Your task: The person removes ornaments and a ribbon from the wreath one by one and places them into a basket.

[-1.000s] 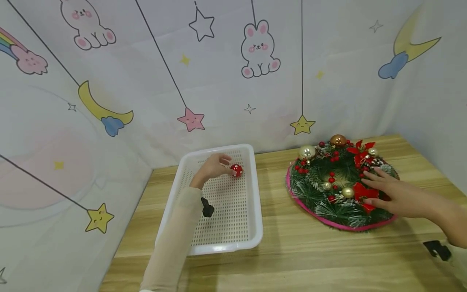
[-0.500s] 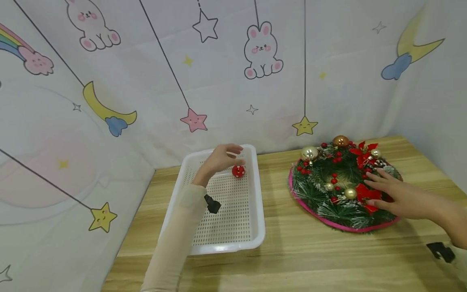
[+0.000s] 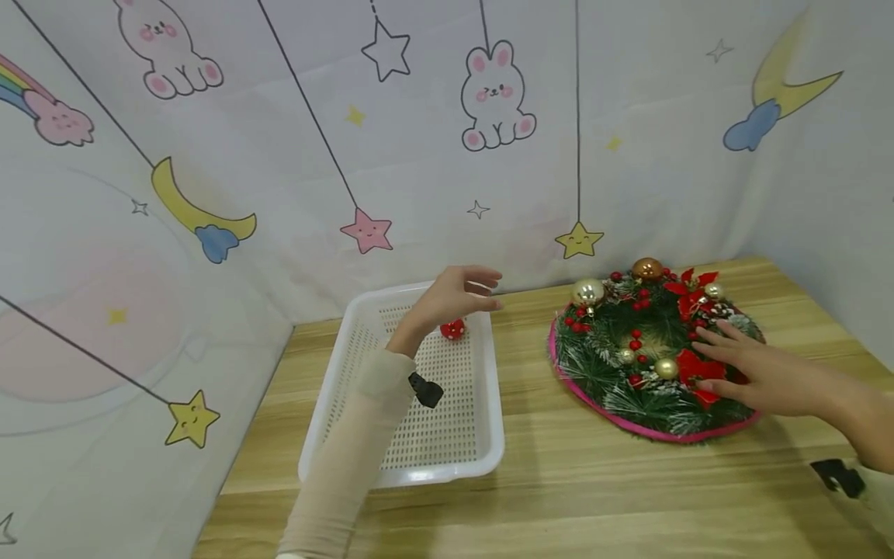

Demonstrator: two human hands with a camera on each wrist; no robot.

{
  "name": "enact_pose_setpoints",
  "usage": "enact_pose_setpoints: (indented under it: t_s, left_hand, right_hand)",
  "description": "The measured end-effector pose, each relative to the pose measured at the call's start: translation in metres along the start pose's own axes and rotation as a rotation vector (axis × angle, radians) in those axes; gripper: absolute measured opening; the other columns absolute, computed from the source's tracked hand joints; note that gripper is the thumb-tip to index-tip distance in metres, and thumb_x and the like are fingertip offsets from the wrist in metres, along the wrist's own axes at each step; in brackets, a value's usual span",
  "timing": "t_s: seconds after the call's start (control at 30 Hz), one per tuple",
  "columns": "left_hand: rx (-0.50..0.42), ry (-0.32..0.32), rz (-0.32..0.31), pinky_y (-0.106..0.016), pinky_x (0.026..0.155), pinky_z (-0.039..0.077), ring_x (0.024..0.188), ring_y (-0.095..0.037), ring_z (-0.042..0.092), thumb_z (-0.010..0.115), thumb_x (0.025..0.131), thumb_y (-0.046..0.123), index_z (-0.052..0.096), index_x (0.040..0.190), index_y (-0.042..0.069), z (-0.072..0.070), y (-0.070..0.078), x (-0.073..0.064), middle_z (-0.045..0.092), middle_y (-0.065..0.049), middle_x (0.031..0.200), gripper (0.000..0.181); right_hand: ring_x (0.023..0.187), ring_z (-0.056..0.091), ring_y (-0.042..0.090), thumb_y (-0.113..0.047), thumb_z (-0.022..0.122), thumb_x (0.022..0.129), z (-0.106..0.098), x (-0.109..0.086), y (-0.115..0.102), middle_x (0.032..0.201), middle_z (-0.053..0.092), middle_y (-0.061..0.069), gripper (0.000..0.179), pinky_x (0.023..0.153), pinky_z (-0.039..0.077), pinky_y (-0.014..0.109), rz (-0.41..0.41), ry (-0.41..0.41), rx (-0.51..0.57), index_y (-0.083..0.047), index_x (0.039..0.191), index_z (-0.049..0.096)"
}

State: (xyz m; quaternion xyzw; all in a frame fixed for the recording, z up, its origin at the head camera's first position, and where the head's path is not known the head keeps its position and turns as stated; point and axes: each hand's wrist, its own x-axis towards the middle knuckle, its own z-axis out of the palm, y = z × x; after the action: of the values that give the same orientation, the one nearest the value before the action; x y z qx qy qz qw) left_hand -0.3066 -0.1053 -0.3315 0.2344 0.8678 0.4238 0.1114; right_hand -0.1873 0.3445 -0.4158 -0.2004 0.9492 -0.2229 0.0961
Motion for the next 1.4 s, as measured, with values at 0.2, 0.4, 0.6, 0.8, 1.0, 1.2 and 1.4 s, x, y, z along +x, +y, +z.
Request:
enact_pose_setpoints:
  t_s: [0.2,0.4,0.6,0.8,1.0,1.2,1.4]
  left_hand:
    - [0.004,-0.044,0.053,-0.043,0.11,0.055,0.132,-0.027,0.066,0.078,0.096,0.022,0.063,0.144,0.013,0.013,0.012,0.005,0.069,-0.008,0.14,0.051]
    - [-0.015,-0.094,0.079,-0.037,0.107,0.056,0.129,-0.024,0.067,0.077,0.097,0.02,0.063,0.144,0.011,0.03,0.027,0.012,0.069,-0.008,0.139,0.05]
    - [-0.02,-0.135,0.097,-0.03,0.102,0.057,0.124,-0.022,0.069,0.078,0.097,0.02,0.064,0.143,0.011,0.048,0.044,0.021,0.07,-0.009,0.136,0.049]
    - [-0.013,-0.181,0.12,-0.029,0.098,0.058,0.123,-0.021,0.07,0.078,0.097,0.025,0.063,0.145,0.01,0.068,0.056,0.033,0.07,-0.012,0.138,0.053]
    - [0.006,-0.258,0.147,-0.027,0.097,0.059,0.126,-0.023,0.07,0.074,0.1,0.024,0.061,0.147,0.009,0.088,0.063,0.047,0.066,-0.016,0.144,0.052]
    - [0.04,-0.27,0.189,-0.019,0.091,0.058,0.122,-0.019,0.07,0.072,0.101,0.027,0.063,0.145,0.01,0.107,0.069,0.055,0.068,-0.011,0.142,0.048]
    - [0.056,-0.301,0.187,-0.014,0.09,0.055,0.119,-0.016,0.07,0.071,0.102,0.027,0.063,0.144,0.007,0.124,0.074,0.062,0.069,-0.012,0.141,0.048]
  right_hand:
    - [0.159,-0.004,0.057,-0.033,0.07,0.101,0.001,0.001,-0.002,0.166,0.025,0.037,0.074,0.113,0.017,0.085,0.003,-0.014,0.019,0.011,0.154,0.043]
    - [0.159,-0.005,0.057,-0.035,0.069,0.102,0.001,-0.001,-0.004,0.167,0.024,0.037,0.075,0.114,0.011,0.086,0.014,-0.01,0.015,0.011,0.155,0.042]
    - [0.16,-0.003,0.055,-0.035,0.068,0.102,0.001,-0.002,-0.005,0.167,0.025,0.036,0.075,0.115,0.015,0.085,0.012,0.009,0.002,0.01,0.155,0.041]
    - [0.159,-0.002,0.056,-0.042,0.064,0.105,0.001,-0.005,-0.008,0.169,0.021,0.034,0.082,0.113,0.022,0.083,0.049,0.013,-0.017,0.008,0.161,0.032]
    - [0.159,-0.004,0.057,-0.044,0.061,0.106,0.004,-0.006,-0.009,0.17,0.018,0.035,0.083,0.114,0.019,0.084,0.065,0.028,0.015,0.009,0.161,0.029]
    - [0.159,-0.005,0.056,-0.044,0.063,0.105,0.003,-0.006,-0.008,0.17,0.016,0.034,0.084,0.114,0.019,0.084,0.063,0.026,0.02,0.008,0.162,0.028]
    - [0.159,-0.005,0.057,-0.045,0.063,0.104,0.003,-0.007,-0.01,0.17,0.016,0.034,0.085,0.112,0.021,0.084,0.072,0.02,0.017,0.007,0.162,0.029]
